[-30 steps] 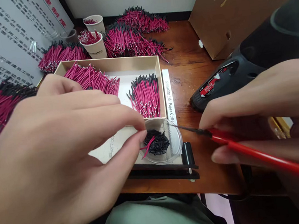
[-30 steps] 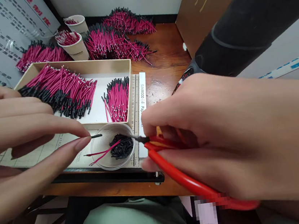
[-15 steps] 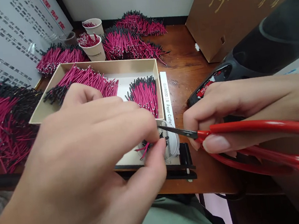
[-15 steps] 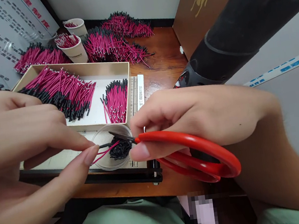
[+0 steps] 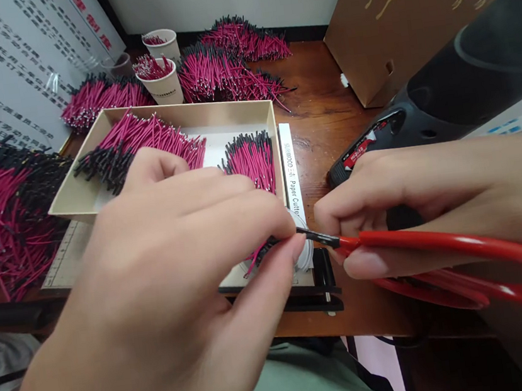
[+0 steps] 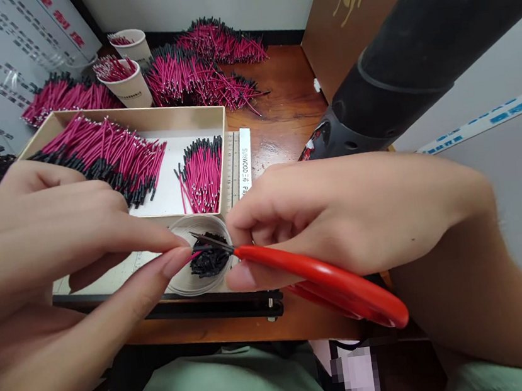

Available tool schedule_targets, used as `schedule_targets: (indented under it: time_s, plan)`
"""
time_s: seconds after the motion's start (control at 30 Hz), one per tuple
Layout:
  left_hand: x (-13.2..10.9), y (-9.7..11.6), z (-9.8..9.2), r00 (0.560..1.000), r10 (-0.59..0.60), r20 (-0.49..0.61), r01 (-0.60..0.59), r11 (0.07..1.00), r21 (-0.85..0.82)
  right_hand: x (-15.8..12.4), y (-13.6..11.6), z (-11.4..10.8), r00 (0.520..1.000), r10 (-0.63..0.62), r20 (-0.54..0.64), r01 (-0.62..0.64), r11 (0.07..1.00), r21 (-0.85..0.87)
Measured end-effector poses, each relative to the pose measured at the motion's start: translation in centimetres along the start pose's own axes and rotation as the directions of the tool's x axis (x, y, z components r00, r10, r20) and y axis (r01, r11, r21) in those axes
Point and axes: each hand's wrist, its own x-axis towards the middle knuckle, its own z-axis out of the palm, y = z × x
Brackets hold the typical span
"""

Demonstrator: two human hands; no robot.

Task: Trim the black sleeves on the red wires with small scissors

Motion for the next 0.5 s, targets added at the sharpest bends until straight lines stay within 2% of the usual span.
schedule_targets:
  time_s: [0.1,0.2,0.27,0.4,0.5]
  plan:
    - [0.4,0.2,0.2,0.999,0.037,0.004,-0.037,0.999,0.001,0.0,-0.3,0.1,0.999,0.042,-0.013,-0.043,0.995,-0.093]
    - [0.2,-0.1,0.5,0.999,0.04,-0.018,-0.04,0.998,0.044,-0.1,-0.3,0.1,0.999,-0.044,-0.03,0.041,0.996,-0.084]
    - [-0.3,-0.6,0.6,0.999,0.028,-0.041,-0.025,0.997,0.078,-0.3,-0.2,0.1,0.996,-0.081,-0.048,0.077,0.994,-0.081]
    - [-1.0,-1.6,0.1,0.998,-0.028,-0.057,0.035,0.992,0.12,-0.6,0.4,0.0,0.995,-0.041,-0.086,0.033,0.995,-0.098]
    - [-1.0,-1.7,-0.2,0.996,-0.07,-0.056,0.075,0.991,0.11,-0.6,0.6,0.0,0.994,-0.063,-0.094,0.052,0.992,-0.116]
